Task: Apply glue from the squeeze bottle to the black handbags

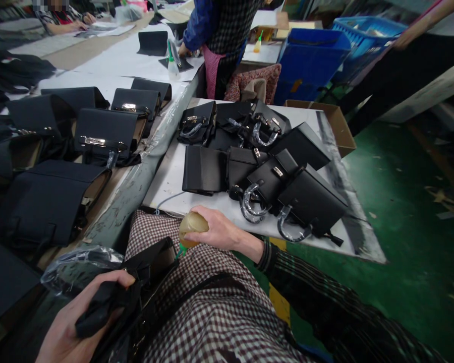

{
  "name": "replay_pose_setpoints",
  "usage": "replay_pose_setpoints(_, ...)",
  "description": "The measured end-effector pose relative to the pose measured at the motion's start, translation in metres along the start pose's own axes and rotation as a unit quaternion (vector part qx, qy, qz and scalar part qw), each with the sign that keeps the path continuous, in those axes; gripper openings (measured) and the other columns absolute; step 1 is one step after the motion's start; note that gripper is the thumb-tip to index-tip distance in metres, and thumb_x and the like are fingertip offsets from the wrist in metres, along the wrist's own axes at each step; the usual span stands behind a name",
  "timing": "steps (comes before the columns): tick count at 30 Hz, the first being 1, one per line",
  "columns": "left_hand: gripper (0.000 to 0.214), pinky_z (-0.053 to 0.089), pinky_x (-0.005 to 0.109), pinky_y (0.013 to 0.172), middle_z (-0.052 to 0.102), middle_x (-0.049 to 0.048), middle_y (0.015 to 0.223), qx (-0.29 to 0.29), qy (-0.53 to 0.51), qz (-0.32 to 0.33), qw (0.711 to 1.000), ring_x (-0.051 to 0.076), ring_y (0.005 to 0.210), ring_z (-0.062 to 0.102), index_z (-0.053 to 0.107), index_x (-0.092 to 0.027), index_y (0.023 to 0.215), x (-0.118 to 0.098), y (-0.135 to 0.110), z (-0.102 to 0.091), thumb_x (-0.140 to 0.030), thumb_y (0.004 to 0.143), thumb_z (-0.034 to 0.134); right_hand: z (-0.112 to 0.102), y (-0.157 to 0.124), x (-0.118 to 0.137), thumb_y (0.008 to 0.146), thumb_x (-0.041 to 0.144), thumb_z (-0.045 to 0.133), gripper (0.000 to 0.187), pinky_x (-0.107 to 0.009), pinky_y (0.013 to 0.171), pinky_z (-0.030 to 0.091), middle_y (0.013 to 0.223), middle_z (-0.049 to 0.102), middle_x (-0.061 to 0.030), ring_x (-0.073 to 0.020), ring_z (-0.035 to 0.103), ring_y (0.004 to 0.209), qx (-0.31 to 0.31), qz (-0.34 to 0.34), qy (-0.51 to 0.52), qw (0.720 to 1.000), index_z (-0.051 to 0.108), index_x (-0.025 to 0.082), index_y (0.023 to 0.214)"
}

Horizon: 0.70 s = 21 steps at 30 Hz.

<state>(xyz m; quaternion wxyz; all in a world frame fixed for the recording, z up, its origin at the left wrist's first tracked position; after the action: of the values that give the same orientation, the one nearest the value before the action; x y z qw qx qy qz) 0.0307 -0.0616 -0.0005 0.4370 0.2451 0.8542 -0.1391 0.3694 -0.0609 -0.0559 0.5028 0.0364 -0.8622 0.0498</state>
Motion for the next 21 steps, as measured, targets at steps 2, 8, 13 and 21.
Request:
replay_pose_setpoints(2, 0.02, 0.063, 0.021, 0.074, 0.079, 0.005, 0.107, 0.006, -0.008, 0.004, 1.0, 0.02, 0.092, 0.079, 0.073, -0.027, 0.111, 0.0, -0.001, 0.002, -0.029, 0.095, 0.062, 0.002, -0.002, -0.001, 0.084, 0.048, 0.079, 0.043, -0.036, 0.078, 0.05, 0.1, 0.069, -0.005, -0.0237, 0.065, 0.086, -0.013, 0.007, -0.001, 1.0, 0.063, 0.02, 0.113)
replay_pose_setpoints(8, 0.019, 0.06, 0.017, 0.077, 0.077, 0.0031, 0.11, 0.029, 0.007, 0.008, 1.0, 0.017, 0.095, 0.077, 0.072, -0.028, 0.112, 0.001, -0.011, 0.005, -0.028, 0.096, 0.063, 0.009, -0.004, -0.007, 0.084, 0.051, 0.079, 0.053, -0.041, 0.089, 0.05, 0.113, 0.068, -0.0089, -0.0283, 0.065, 0.1, -0.043, -0.004, -0.001, 0.999, 0.059, 0.021, 0.121)
replay_pose_setpoints(13, 0.025, 0.056, 0.01, 0.085, 0.075, -0.0029, 0.114, 0.028, 0.016, 0.032, 0.999, 0.011, 0.101, 0.075, 0.069, -0.034, 0.118, 0.004, -0.021, 0.007, -0.022, 0.098, 0.061, 0.001, -0.008, 0.003, 0.083, 0.045, 0.08, 0.043, -0.034, 0.078, 0.048, 0.098, 0.068, -0.0036, -0.0221, 0.062, 0.085, -0.009, 0.012, 0.021, 1.0, 0.062, 0.019, 0.112)
replay_pose_setpoints(21, 0.02, 0.054, 0.012, 0.094, 0.075, 0.0004, 0.113, 0.033, -0.005, 0.051, 0.998, 0.013, 0.104, 0.074, 0.069, -0.031, 0.118, 0.011, -0.036, 0.012, -0.031, 0.099, 0.062, 0.001, -0.016, 0.016, 0.082, 0.047, 0.079, 0.044, -0.033, 0.073, 0.047, 0.093, 0.067, -0.0023, -0.0213, 0.061, 0.081, -0.03, 0.077, 0.048, 0.995, 0.062, 0.019, 0.111)
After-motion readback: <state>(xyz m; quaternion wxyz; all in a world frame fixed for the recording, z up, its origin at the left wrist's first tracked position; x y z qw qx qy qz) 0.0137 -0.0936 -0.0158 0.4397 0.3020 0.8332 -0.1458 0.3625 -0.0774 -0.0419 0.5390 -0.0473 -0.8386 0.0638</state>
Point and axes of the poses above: each hand's wrist, its own y-axis towards the middle knuckle, its own z-axis out of the palm, x = y × z, the point moved 1 cm from there along y, towards the middle knuckle
